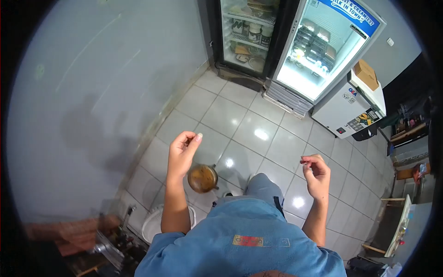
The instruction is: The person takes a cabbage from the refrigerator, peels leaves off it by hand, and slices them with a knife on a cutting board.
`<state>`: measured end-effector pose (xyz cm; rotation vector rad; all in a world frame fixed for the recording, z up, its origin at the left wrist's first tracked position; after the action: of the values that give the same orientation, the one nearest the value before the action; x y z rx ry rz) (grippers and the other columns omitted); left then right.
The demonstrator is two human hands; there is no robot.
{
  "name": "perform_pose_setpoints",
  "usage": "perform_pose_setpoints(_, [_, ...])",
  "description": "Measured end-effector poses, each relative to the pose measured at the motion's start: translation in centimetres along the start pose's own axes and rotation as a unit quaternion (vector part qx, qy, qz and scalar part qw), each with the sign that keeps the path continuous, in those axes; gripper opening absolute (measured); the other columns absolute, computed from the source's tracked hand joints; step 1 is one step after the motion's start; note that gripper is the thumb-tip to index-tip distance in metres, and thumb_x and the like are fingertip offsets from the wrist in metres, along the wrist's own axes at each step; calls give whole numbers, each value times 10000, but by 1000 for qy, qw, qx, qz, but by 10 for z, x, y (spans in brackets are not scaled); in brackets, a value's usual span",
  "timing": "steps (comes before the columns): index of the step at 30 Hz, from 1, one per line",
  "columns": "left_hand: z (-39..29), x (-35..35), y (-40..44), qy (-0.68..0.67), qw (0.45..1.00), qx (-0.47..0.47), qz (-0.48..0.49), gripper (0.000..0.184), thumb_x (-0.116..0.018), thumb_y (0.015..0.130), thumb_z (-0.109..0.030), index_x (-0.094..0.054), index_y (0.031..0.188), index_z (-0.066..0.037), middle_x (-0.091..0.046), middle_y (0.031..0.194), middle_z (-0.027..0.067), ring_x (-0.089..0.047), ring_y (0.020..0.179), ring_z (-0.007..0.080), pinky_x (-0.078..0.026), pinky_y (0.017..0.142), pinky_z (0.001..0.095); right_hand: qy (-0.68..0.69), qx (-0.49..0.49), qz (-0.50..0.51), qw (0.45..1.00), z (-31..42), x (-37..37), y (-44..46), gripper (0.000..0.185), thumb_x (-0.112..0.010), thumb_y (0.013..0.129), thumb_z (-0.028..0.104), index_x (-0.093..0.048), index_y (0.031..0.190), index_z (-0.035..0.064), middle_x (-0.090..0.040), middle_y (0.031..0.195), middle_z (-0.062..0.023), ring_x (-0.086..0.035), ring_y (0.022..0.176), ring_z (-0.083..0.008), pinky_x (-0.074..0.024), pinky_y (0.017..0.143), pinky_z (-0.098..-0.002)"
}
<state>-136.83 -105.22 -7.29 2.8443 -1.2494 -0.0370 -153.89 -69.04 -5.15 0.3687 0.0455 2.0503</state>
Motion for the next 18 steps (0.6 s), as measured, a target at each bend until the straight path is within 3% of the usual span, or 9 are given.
perform_pose_setpoints(3, [20,-24,81,17,999,16,28,139,-699,959,-154,-653,912,-32,-559,778,-65,-463,717,24,-373,643,200,29,-18,-70,997,-48,-5,68,222,-533,859,-104,-680,1011,-35,-567,926,-41,-599,902,-147,-482,855,-280])
perform_pose_setpoints(10, [61,-77,308,8,1000,10,25,146,-687,964,-166,-639,914,-37,-543,751,-60,-452,692,28,-358,619,205,-2,-45,-47,998,-161,-23,295,244,-542,825,-80,-703,1000,-23,-526,826,-25,-615,824,-144,-502,797,-266])
perform_pose_setpoints(12, [55,-88,367,11,1000,7,23,148,-684,965,-169,-635,917,-37,-545,754,-56,-457,695,31,-361,623,205,-21,-45,-54,997,-168,-22,372,220,-573,822,-57,-707,991,-12,-511,802,-13,-557,757,-113,-476,751,-249])
perform_pose_setpoints(15, [26,-95,453,6,1000,1,-6,152,-684,962,-178,-636,928,-38,-549,769,-54,-468,708,37,-368,635,208,-73,-47,-41,995,-155,-29,479,152,-610,887,-17,-689,1014,9,-409,765,74,-379,725,-40,-335,654,-196])
perform_pose_setpoints(18, [5,-94,526,6,1000,-3,-23,154,-691,957,-182,-639,936,-38,-554,787,-52,-478,728,38,-376,657,209,-56,20,-31,998,-114,-47,566,154,-623,885,-22,-688,1021,9,-426,783,62,-402,740,-45,-354,683,-193])
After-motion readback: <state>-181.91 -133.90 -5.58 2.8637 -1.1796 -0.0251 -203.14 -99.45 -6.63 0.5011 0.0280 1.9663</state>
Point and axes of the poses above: each hand's wrist, its own y-axis towards the middle knuckle, its own x-axis out of the back of the hand, z = x × y, the point moved 9 cm from there along y, towards the middle knuckle
